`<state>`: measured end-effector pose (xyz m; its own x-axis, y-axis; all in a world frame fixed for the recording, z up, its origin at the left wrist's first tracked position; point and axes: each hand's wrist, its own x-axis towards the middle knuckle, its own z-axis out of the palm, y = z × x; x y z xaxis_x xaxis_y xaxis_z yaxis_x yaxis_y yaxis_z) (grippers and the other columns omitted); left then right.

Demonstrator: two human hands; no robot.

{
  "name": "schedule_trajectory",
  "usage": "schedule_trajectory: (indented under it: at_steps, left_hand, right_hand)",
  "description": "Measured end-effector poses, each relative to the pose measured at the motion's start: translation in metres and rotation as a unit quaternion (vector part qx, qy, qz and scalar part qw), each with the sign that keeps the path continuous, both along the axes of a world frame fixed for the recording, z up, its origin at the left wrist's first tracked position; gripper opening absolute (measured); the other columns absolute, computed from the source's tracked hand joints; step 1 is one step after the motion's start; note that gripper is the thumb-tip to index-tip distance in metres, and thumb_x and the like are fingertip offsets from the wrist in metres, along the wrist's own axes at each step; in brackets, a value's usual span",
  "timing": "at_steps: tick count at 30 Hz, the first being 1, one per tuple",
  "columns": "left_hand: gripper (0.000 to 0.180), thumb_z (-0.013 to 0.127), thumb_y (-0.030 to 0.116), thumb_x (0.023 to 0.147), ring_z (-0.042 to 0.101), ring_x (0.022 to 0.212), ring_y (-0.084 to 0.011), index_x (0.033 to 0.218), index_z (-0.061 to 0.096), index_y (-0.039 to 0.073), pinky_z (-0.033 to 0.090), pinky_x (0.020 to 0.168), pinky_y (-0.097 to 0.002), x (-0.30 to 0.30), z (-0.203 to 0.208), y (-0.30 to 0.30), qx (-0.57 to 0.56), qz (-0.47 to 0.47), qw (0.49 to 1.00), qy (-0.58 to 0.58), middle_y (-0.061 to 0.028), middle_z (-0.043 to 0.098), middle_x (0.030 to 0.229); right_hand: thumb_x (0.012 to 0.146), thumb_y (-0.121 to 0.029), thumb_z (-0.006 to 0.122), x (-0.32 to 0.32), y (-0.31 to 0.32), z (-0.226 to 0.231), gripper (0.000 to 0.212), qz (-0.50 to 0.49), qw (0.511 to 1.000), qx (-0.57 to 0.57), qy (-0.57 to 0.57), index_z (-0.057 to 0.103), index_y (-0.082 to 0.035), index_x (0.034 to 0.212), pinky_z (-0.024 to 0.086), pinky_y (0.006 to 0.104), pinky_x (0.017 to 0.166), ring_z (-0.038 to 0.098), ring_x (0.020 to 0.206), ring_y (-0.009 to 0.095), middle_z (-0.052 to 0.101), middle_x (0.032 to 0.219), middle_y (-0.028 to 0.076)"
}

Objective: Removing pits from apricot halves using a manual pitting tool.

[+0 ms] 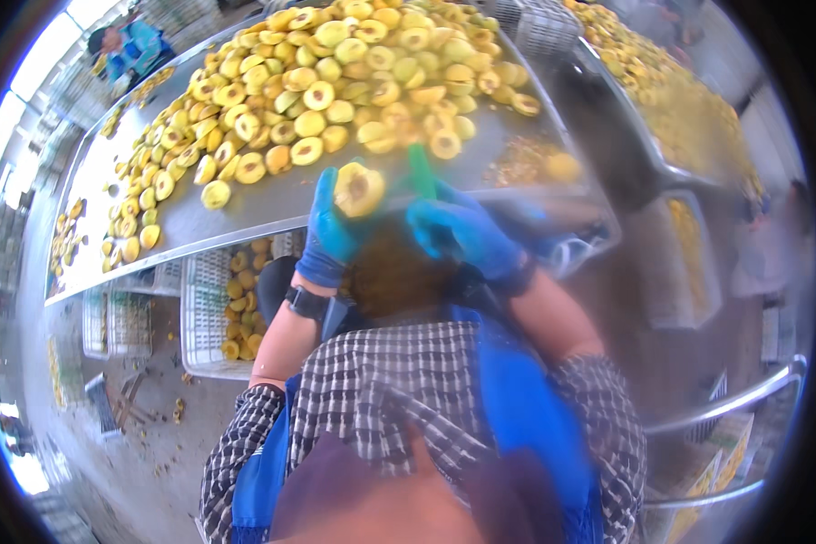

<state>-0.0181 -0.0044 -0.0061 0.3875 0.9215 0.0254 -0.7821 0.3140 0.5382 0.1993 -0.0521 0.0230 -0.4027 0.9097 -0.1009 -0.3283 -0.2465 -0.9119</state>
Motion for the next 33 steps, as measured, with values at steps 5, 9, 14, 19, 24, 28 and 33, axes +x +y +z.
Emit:
schedule_trajectory:
  at_steps: [5,9,14,19,24,28,33]
  left_hand:
    - [0.029,0.044,0.029,0.102,0.061,0.088,-0.0201,0.111,0.055,0.004,0.052,0.080,-0.0304,-0.025,0.006,-0.016,0.183,0.226,0.928,0.234,-0.0093,0.061,0.100]
    - [0.023,0.053,0.023,0.098,0.059,0.089,-0.0170,0.110,0.055,0.003,0.051,0.081,-0.0288,-0.033,0.004,-0.011,0.215,0.233,0.904,0.288,-0.0076,0.059,0.097]
    - [0.037,0.064,0.005,0.087,0.059,0.094,-0.0167,0.120,0.050,-0.001,0.051,0.084,-0.0283,-0.027,0.001,-0.012,0.235,0.275,0.890,0.276,-0.0079,0.060,0.104]
    - [0.032,0.055,0.005,0.095,0.057,0.094,-0.0155,0.125,0.046,-0.002,0.049,0.084,-0.0275,-0.014,0.006,-0.010,0.251,0.280,0.853,0.363,-0.0065,0.058,0.100]
    - [0.035,0.054,0.005,0.096,0.059,0.096,-0.0184,0.128,0.044,-0.003,0.052,0.083,-0.0308,-0.005,0.004,-0.011,0.265,0.273,0.860,0.339,-0.0098,0.058,0.105]
    - [0.033,0.055,0.003,0.094,0.060,0.096,-0.0193,0.126,0.047,-0.003,0.052,0.083,-0.0314,-0.007,-0.002,-0.014,0.313,0.312,0.804,0.399,-0.0120,0.059,0.108]
    - [0.031,0.058,0.010,0.094,0.060,0.093,-0.0201,0.121,0.051,-0.004,0.051,0.077,-0.0326,-0.009,-0.015,-0.004,0.387,0.369,0.615,0.580,-0.0130,0.060,0.105]
  right_hand:
    - [0.094,-0.017,0.058,-0.038,0.014,0.003,0.044,0.052,0.997,0.055,0.023,0.045,-0.003,0.133,0.052,0.0280,0.061,0.061,0.069,0.016,0.060,0.083,0.005]
    - [0.093,-0.018,0.058,-0.054,0.019,0.001,0.040,0.043,0.992,0.031,-0.111,0.047,-0.002,0.129,0.051,0.0302,0.065,0.062,0.074,0.017,0.059,0.081,0.002]
    - [0.090,-0.017,0.059,-0.065,0.018,-0.019,0.031,-0.102,0.769,0.451,-0.442,0.050,-0.001,0.115,0.050,0.0403,0.062,0.065,0.075,0.035,0.064,0.087,0.019]
    - [0.089,-0.018,0.060,-0.063,0.014,-0.037,0.036,-0.113,0.680,0.470,-0.552,0.048,0.000,0.118,0.050,0.0459,0.066,0.063,0.081,0.040,0.062,0.092,0.024]
    - [0.087,-0.015,0.057,-0.054,0.008,-0.052,0.045,-0.050,0.625,0.441,-0.642,0.042,0.003,0.126,0.050,0.0461,0.067,0.063,0.080,0.040,0.062,0.094,0.024]
    - [0.084,-0.011,0.057,-0.045,0.006,-0.051,0.052,-0.008,0.636,0.481,-0.603,0.039,0.007,0.129,0.049,0.0451,0.071,0.062,0.082,0.040,0.060,0.099,0.026]
    - [0.081,-0.009,0.058,-0.043,0.008,-0.063,0.054,-0.043,0.638,0.528,-0.559,0.039,0.005,0.130,0.050,0.0441,0.073,0.062,0.085,0.040,0.061,0.099,0.027]
